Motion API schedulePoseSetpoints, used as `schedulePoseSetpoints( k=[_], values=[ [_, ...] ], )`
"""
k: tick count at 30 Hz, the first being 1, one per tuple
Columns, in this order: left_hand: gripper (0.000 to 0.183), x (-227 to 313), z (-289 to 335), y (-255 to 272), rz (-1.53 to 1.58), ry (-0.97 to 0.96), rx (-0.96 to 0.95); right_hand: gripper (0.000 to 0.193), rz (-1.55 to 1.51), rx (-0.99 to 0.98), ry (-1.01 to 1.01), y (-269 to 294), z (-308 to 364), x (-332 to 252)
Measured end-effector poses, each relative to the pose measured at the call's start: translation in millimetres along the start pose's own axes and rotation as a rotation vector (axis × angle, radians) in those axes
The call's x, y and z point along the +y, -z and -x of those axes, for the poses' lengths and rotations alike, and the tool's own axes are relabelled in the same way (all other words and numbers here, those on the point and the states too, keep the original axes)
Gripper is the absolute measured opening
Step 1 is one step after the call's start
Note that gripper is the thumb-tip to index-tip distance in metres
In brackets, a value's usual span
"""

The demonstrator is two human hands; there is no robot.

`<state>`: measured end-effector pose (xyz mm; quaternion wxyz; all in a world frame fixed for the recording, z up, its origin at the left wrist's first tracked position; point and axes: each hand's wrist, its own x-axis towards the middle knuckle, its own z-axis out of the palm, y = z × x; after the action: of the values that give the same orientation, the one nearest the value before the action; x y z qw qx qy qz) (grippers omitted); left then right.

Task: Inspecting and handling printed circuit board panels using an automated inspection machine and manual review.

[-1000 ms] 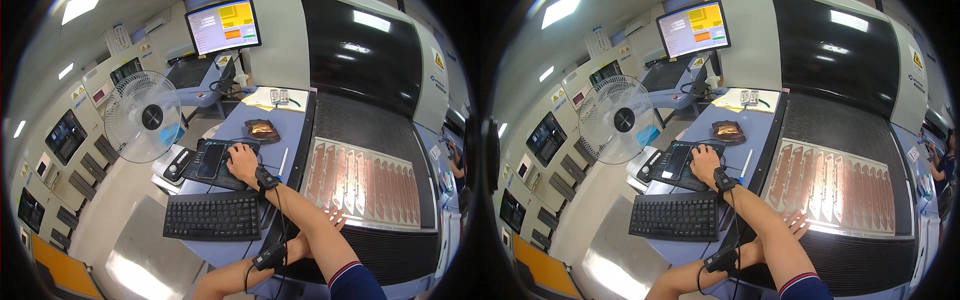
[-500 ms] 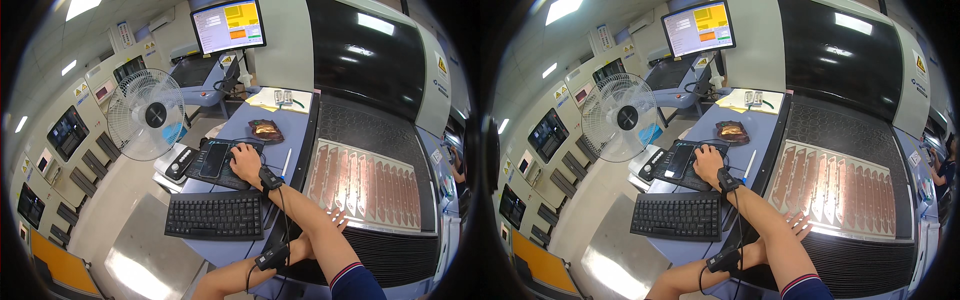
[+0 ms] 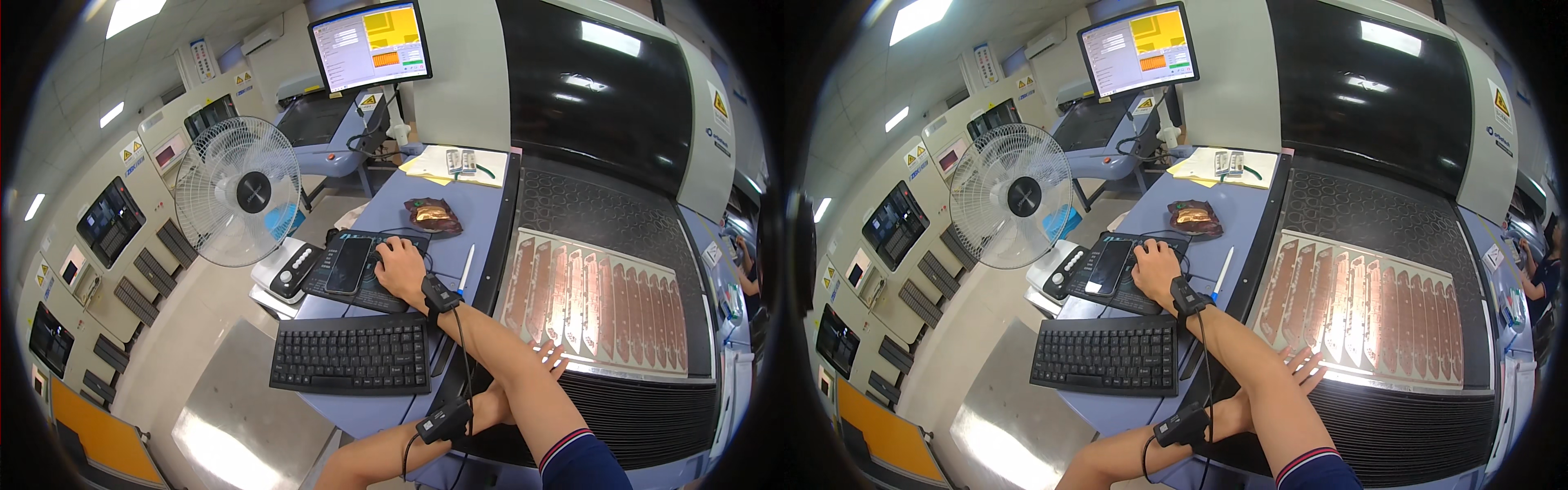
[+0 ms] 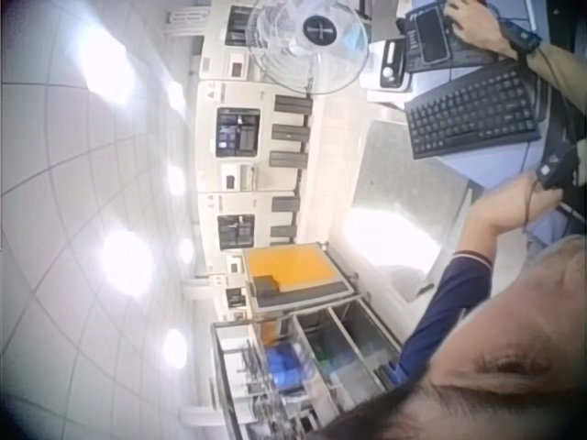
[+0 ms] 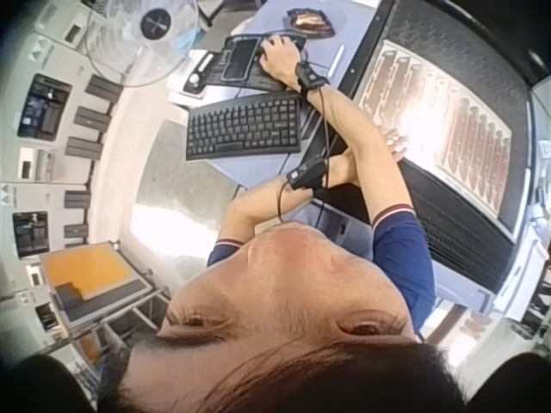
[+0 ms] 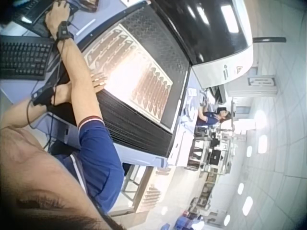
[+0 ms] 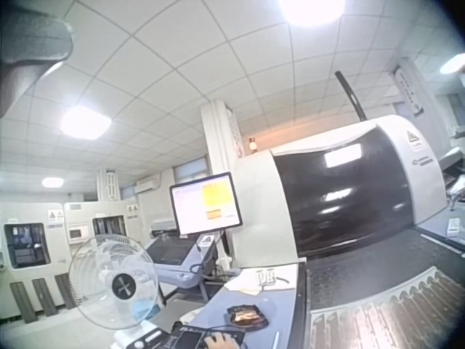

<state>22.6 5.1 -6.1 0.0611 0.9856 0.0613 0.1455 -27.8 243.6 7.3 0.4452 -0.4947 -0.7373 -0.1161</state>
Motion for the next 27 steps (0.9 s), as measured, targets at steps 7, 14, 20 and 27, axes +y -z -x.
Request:
schedulePoseSetpoints(
  k=[7, 14, 20, 27],
  values=[
    [0.086, -1, 2, -5, 0.045, 0.003, 0.036, 0.025, 0.002, -0.003, 0.002, 0, 1, 0],
    [0.087, 1, 0, 5, 0.012, 0.017, -0.04, 0.028, 0.026, -0.018, -0.024, 1, -1, 0],
    [0.084, 0, 1, -5, -0.013, 0.015, 0.025, 0.029, 0.099, -0.056, -0.124, 5, -2, -4],
    [0.082, 1, 0, -5, -0.054, 0.027, 0.014, 0.029, 0.097, -0.056, -0.111, 6, -1, -3]
  ],
)
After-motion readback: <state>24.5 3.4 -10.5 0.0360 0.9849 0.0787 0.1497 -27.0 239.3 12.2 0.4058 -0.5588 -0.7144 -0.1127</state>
